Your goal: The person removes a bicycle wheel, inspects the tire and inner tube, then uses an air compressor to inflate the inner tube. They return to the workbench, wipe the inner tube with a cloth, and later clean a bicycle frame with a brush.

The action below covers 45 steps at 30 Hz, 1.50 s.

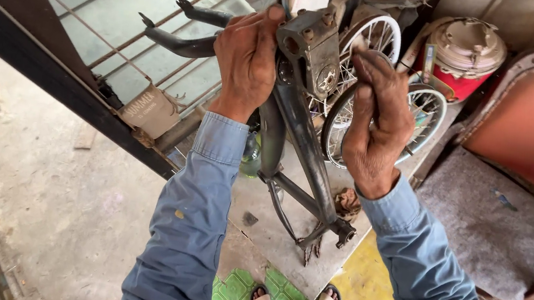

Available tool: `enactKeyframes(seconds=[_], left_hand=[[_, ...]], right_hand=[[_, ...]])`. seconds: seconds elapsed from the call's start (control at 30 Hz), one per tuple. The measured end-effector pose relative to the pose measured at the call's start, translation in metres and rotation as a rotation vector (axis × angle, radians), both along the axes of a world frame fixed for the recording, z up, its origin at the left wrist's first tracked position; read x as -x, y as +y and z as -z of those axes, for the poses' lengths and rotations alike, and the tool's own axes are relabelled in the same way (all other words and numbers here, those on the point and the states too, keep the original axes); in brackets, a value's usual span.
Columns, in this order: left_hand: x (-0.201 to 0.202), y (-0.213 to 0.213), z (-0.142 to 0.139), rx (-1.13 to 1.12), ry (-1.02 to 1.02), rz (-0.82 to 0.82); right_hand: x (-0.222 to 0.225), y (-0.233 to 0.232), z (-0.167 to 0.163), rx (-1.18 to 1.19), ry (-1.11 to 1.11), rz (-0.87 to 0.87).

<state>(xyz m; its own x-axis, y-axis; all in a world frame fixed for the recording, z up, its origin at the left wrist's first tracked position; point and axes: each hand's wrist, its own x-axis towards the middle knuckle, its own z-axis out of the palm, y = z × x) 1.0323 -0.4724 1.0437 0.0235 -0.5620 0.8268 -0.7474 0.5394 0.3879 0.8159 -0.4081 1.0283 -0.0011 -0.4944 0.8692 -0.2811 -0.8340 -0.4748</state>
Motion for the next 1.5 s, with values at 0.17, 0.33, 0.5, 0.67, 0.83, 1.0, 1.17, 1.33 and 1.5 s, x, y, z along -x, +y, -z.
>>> enactKeyframes(seconds=[0.17, 0.33, 0.5, 0.67, 0.83, 1.0, 1.17, 1.33, 1.5], left_hand=[[0.010, 0.030, -0.025, -0.003, 0.393, 0.631], [0.035, 0.066, -0.044, 0.266, -0.138, 0.238], [0.050, 0.064, -0.046, 0.028, 0.048, 0.125], [0.055, 0.060, -0.038, 0.089, 0.137, 0.070], [0.054, 0.066, -0.032, 0.046, 0.275, 0.132], [0.052, 0.064, -0.028, 0.045, 0.294, 0.170], [0.052, 0.065, -0.026, 0.001, 0.298, 0.159], [0.050, 0.063, -0.027, -0.001, 0.323, 0.229], [0.050, 0.059, -0.029, -0.004, 0.300, 0.238]], right_hand=[[-0.003, 0.002, 0.014, -0.051, -0.094, -0.104], [0.005, 0.001, 0.012, -0.079, -0.090, -0.133], [0.007, 0.000, 0.012, -0.055, -0.094, -0.163], [0.012, -0.001, 0.013, -0.054, -0.101, -0.208], [0.008, 0.003, 0.006, 0.008, -0.066, -0.217], [-0.015, -0.016, -0.007, 0.228, 0.073, -0.071], [-0.008, -0.016, -0.002, 0.269, 0.093, -0.084], [0.001, -0.004, 0.001, 0.208, 0.119, -0.072], [-0.007, -0.015, -0.010, 0.305, 0.185, -0.007]])
